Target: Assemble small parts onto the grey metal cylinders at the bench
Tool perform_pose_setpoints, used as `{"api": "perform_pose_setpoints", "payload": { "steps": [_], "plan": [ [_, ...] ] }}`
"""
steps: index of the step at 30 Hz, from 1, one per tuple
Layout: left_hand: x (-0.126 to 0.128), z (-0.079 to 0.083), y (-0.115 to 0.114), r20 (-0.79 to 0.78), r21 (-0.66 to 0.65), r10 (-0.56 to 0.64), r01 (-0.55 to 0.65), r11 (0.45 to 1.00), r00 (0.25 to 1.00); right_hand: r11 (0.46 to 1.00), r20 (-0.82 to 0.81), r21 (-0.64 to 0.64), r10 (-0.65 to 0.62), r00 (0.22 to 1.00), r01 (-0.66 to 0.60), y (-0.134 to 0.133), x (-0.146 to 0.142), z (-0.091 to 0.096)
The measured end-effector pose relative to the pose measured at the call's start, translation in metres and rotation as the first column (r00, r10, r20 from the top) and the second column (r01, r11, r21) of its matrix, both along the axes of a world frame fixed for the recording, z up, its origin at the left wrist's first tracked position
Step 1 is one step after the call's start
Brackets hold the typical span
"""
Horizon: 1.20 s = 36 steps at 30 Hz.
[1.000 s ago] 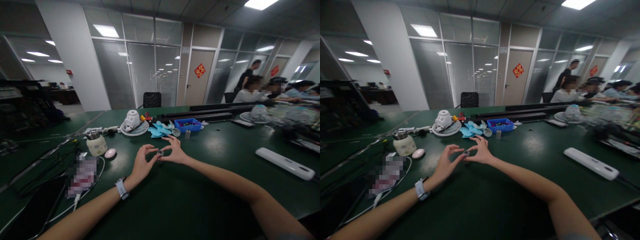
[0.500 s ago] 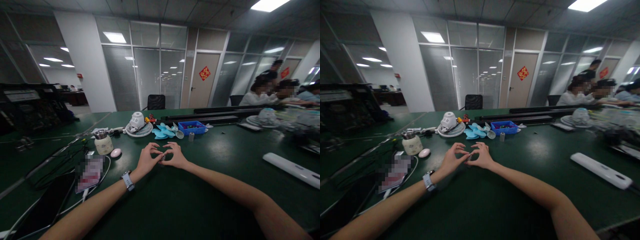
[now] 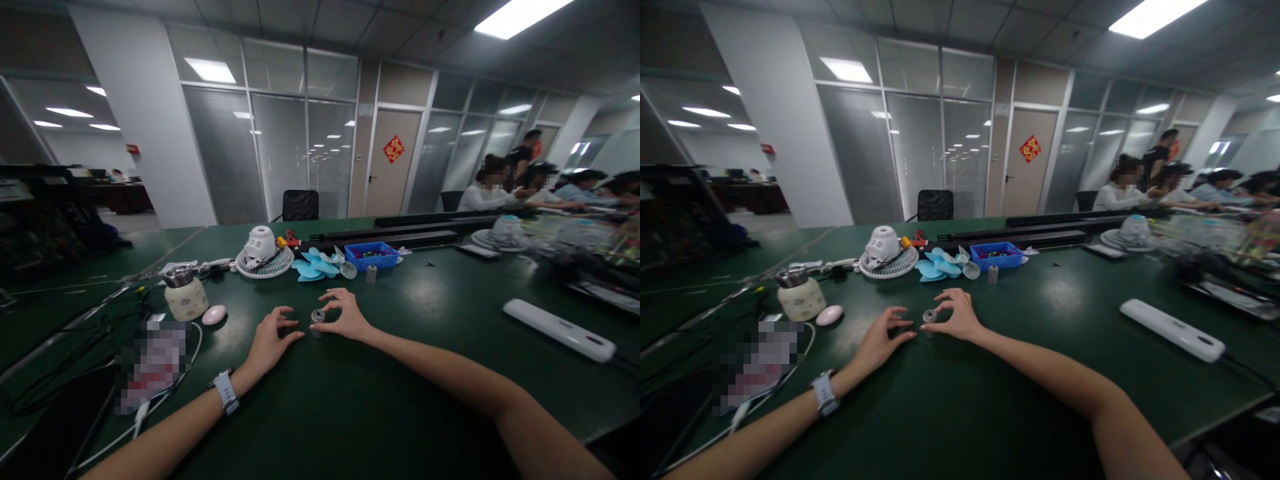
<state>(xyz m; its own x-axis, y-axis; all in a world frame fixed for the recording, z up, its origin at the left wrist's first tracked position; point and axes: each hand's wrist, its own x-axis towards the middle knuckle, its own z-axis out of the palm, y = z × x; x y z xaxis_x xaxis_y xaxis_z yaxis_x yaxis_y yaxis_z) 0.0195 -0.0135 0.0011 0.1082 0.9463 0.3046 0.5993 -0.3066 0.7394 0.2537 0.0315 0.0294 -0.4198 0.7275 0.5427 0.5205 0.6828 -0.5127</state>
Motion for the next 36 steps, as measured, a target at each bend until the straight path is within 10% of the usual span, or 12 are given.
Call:
{"api": "perform_pose_setpoints", "payload": {
  "steps": [4,11,18,24,27,30,36],
  "plan": [
    [0.001,0.001,0.002,-0.008,0.064,0.07,-0.069,0.996,0.998,0.948,-0.121,0.129,-0.276,0.953,0.291,0.036,0.056,0.012],
    [0.007,0.006,0.001,0.002,0.127,0.156,-0.155,0.98,0.988,0.659,-0.113,0.15,-0.73,0.674,0.737,0.112,0.17,0.011],
    [0.004,0.002,0.004,0.038,0.152,0.235,-0.238,0.959,0.971,0.667,0.002,0.062,-0.744,0.669,0.742,0.12,0.175,-0.02],
    [0.003,0.0,0.005,0.074,0.178,0.322,-0.33,0.927,0.944,0.58,-0.04,0.17,-0.803,0.594,0.796,0.095,0.155,-0.003],
    [0.003,-0.002,0.007,0.099,0.18,0.354,-0.366,0.913,0.93,0.72,-0.025,0.343,-0.635,0.772,0.603,0.058,0.112,0.016],
    [0.002,-0.004,0.008,0.116,0.191,0.377,-0.393,0.9,0.919,0.945,0.239,0.301,-0.203,0.95,0.126,0.02,0.05,0.027],
    [0.003,-0.004,0.006,0.137,0.211,0.404,-0.426,0.88,0.904,0.976,0.411,0.117,0.12,0.904,-0.183,-0.002,-0.034,0.01]
  ]
}}
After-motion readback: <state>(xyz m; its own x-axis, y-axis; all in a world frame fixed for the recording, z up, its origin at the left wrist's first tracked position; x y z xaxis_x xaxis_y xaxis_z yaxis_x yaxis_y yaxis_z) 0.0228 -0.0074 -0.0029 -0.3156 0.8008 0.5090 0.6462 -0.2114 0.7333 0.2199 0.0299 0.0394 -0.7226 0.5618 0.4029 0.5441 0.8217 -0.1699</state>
